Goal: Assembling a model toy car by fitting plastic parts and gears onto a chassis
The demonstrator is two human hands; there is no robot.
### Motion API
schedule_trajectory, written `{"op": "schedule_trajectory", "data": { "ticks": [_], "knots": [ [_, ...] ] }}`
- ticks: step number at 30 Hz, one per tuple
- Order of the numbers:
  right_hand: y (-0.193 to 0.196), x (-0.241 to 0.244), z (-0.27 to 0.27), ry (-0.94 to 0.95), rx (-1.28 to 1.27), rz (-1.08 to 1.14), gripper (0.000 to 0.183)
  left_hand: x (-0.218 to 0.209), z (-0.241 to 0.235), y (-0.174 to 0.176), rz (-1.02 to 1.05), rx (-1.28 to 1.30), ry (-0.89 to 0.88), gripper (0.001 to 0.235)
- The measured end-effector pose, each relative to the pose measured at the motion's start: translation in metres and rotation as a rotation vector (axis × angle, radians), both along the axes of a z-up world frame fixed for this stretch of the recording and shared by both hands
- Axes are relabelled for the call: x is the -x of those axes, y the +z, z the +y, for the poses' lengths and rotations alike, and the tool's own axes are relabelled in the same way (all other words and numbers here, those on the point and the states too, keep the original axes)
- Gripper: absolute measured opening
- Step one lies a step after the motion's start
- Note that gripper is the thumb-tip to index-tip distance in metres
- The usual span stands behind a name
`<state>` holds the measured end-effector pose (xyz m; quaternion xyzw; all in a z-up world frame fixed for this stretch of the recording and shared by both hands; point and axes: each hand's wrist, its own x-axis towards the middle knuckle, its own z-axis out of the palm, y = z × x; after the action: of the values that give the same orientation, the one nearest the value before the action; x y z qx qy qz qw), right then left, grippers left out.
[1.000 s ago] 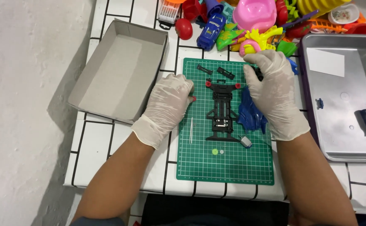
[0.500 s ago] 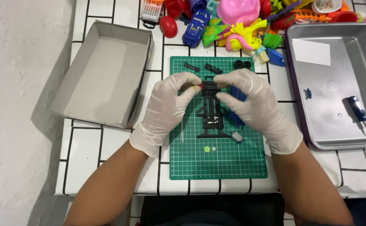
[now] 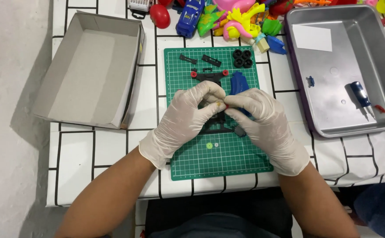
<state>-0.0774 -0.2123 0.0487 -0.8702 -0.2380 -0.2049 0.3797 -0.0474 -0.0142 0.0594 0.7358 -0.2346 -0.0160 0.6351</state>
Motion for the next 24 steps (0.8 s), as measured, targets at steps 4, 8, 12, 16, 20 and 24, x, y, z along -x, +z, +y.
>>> {"op": "schedule_trajectory", "data": {
  "ticks": [4,8,12,16,20,24],
  "knots": [
    [-0.002,0.008,-0.005,-0.031,0.006,0.016,0.029,0.003,0.0,0.001,0.001,0.006,-0.029,0.019],
    [0.004,0.018,-0.014,-0.037,-0.079,0.095,0.031,0.0,0.009,0.007,-0.228,-0.193,-0.139,0.037],
    [0.002,0.028,-0.019,0.005,-0.043,0.153,0.03,-0.004,0.01,-0.01,-0.574,-0.706,-0.202,0.062],
    [-0.012,0.038,-0.018,-0.003,0.032,0.168,0.029,-0.006,0.008,-0.02,-0.577,-0.783,-0.221,0.057],
    [-0.018,0.04,-0.018,-0.019,0.086,0.181,0.029,-0.008,0.009,-0.026,-0.598,-0.792,-0.228,0.051],
    [-0.022,0.037,-0.02,-0.041,0.195,0.14,0.029,-0.011,0.009,-0.033,-0.629,-0.818,-0.22,0.053]
  ]
}}
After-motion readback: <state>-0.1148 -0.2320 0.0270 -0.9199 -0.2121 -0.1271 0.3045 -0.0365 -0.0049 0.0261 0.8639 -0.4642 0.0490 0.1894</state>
